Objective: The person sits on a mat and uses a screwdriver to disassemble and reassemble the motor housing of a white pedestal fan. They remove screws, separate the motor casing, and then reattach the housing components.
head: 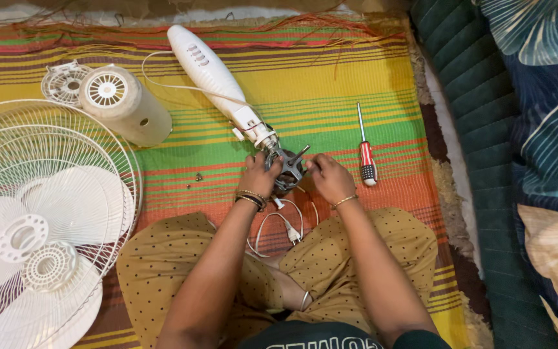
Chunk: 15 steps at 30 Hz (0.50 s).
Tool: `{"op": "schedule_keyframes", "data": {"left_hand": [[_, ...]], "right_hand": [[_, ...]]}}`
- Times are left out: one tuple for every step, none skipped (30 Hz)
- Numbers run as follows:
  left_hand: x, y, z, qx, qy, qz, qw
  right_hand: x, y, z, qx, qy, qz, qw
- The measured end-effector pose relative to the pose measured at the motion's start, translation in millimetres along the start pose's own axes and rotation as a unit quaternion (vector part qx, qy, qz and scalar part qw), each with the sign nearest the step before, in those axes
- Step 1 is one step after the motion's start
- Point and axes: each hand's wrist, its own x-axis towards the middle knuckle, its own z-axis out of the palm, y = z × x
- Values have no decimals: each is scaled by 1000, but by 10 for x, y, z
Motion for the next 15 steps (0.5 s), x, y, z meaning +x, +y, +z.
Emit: {"op": "schedule_keyframes", "data": {"left_hand": [[6, 5, -4, -1, -3, -3, 1000], [14, 8, -5, -2, -6, -6, 1000], [5, 2, 4, -3, -10, -9, 1000], [-4, -4, 16, -4, -5, -9, 1000], [-4, -3, 28, -6, 0, -8, 1000], [-5, -1, 40, -7, 6, -7, 1000], [0, 0, 41, -6, 9, -4, 1000], [6, 2, 40, -6, 13, -1, 1000], [17, 5, 36, -4, 17, 1, 1000], [31, 7, 28, -3, 16, 1, 1000], [32, 6, 30, -3, 15, 0, 1000], [36, 5, 30, -3, 13, -1, 1000], [30, 0, 27, -4, 12, 0, 1000], [23, -5, 22, -5, 10, 2, 1000], [9, -5, 23, -7, 8, 3, 1000]], "right_hand": [[-13, 18, -18, 45, 36, -69, 996], [-12, 18, -2, 30, 32, -71, 997], [-19, 10, 36, 15, 26, -71, 997], [-24, 5, 70, 0, 20, -71, 997], [-3, -2, 109, -53, -14, -5, 998], [23, -14, 151, -106, -48, 61, 991], [41, -14, 167, -156, -82, 126, 976], [50, -1, 161, -148, -93, 128, 976], [62, 15, 150, -139, -104, 129, 976], [65, 42, 126, -131, -115, 131, 976], [40, 80, 90, -75, -71, 64, 993], [12, 114, 64, -19, -26, -4, 999], [-9, 131, 63, 38, 19, -71, 997], [-15, 135, 84, 16, 14, -52, 998], [-29, 136, 110, -5, 9, -32, 999]]}}
